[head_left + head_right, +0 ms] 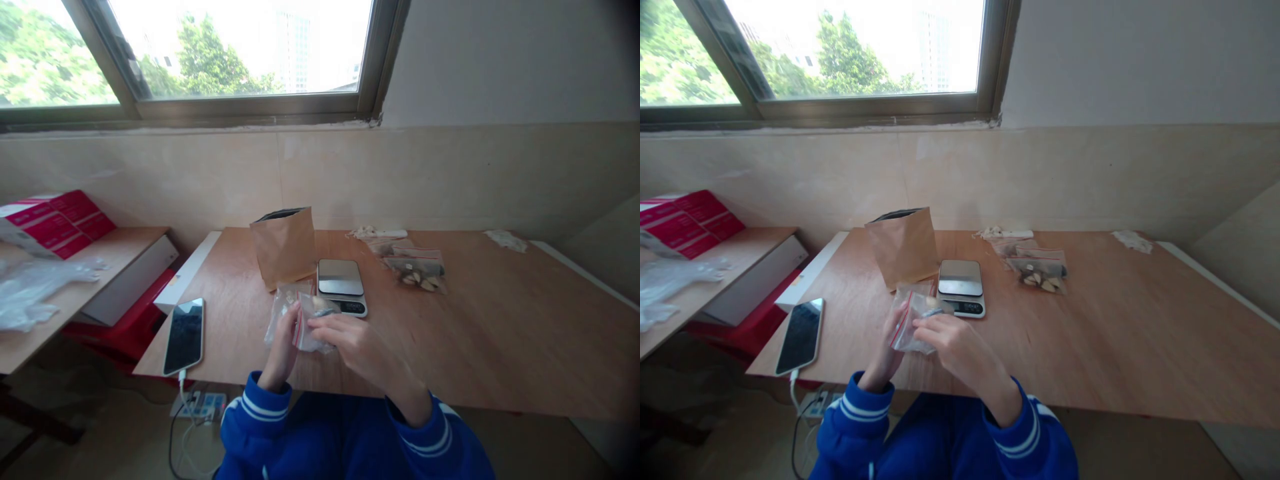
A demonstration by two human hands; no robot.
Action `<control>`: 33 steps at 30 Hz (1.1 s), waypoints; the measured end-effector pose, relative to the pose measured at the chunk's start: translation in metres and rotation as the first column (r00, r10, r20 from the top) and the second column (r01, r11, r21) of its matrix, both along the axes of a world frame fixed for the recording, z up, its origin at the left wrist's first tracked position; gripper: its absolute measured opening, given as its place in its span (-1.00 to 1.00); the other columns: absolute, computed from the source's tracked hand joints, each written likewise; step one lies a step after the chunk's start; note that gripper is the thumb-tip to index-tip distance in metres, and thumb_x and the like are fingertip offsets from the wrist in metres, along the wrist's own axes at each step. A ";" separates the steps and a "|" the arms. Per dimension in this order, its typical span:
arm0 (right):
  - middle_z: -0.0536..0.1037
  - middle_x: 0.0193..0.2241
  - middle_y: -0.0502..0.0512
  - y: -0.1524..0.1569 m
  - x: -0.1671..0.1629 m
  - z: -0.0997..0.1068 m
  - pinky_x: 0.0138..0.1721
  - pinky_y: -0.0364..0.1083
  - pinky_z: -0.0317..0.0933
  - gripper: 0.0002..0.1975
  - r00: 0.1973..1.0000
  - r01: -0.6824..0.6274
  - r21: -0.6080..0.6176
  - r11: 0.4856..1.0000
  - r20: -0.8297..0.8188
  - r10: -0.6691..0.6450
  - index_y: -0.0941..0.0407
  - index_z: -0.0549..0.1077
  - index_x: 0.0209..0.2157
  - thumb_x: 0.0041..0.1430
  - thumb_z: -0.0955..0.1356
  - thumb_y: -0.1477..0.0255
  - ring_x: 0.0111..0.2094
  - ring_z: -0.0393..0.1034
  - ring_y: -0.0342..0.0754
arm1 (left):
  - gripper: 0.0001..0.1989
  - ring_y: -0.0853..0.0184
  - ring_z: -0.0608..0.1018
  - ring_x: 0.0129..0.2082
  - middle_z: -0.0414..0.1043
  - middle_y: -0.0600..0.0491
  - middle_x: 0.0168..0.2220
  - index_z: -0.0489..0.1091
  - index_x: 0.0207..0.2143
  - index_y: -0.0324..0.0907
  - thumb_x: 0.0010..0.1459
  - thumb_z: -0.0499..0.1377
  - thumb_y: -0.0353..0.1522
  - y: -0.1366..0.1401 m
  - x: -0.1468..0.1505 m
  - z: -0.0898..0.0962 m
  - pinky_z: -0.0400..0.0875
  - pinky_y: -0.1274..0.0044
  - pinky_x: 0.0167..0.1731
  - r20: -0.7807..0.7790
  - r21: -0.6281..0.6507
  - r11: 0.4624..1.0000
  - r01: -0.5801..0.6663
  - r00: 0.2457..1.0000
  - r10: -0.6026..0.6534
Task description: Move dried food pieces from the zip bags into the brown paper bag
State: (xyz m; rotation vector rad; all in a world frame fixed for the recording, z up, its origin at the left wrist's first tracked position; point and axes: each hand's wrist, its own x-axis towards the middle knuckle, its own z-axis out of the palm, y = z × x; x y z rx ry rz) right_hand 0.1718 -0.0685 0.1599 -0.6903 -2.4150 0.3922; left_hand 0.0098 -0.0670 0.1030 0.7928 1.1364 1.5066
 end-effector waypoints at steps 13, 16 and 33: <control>0.54 -0.38 0.05 0.007 -0.016 0.006 -0.22 -0.05 0.23 -0.83 0.941 0.308 -0.233 0.922 -0.069 -0.332 0.06 0.39 -0.30 0.30 0.26 0.28 -0.31 0.42 0.00 | -0.73 0.32 0.42 -0.32 0.35 0.05 -0.38 0.37 -0.40 -0.16 0.27 0.06 -0.20 -0.002 -0.006 0.013 0.35 0.50 -0.21 -0.420 0.297 0.950 0.096 0.907 0.039; 0.49 -0.44 0.00 0.012 -0.024 -0.001 -0.30 -0.10 0.16 -0.86 0.931 0.354 -0.211 0.911 -0.012 -0.364 0.06 0.33 -0.36 0.29 0.26 0.33 -0.38 0.36 -0.04 | -0.73 0.32 0.41 -0.32 0.32 0.03 -0.36 0.37 -0.39 -0.16 0.31 0.01 -0.23 -0.004 -0.005 0.017 0.34 0.50 -0.24 -0.537 0.336 0.928 0.161 0.842 0.049; 0.18 -0.63 -0.13 0.034 0.011 -0.025 -0.55 -0.19 0.02 -0.71 0.635 0.333 -0.427 0.841 -0.557 -0.534 0.07 0.16 -0.54 0.26 0.22 0.34 -0.60 0.10 -0.19 | -0.66 0.36 0.37 -0.37 0.26 0.07 -0.40 0.28 -0.46 -0.15 0.34 -0.05 -0.22 -0.012 -0.022 0.012 0.29 0.53 -0.28 -0.489 0.363 0.931 -0.027 0.845 0.215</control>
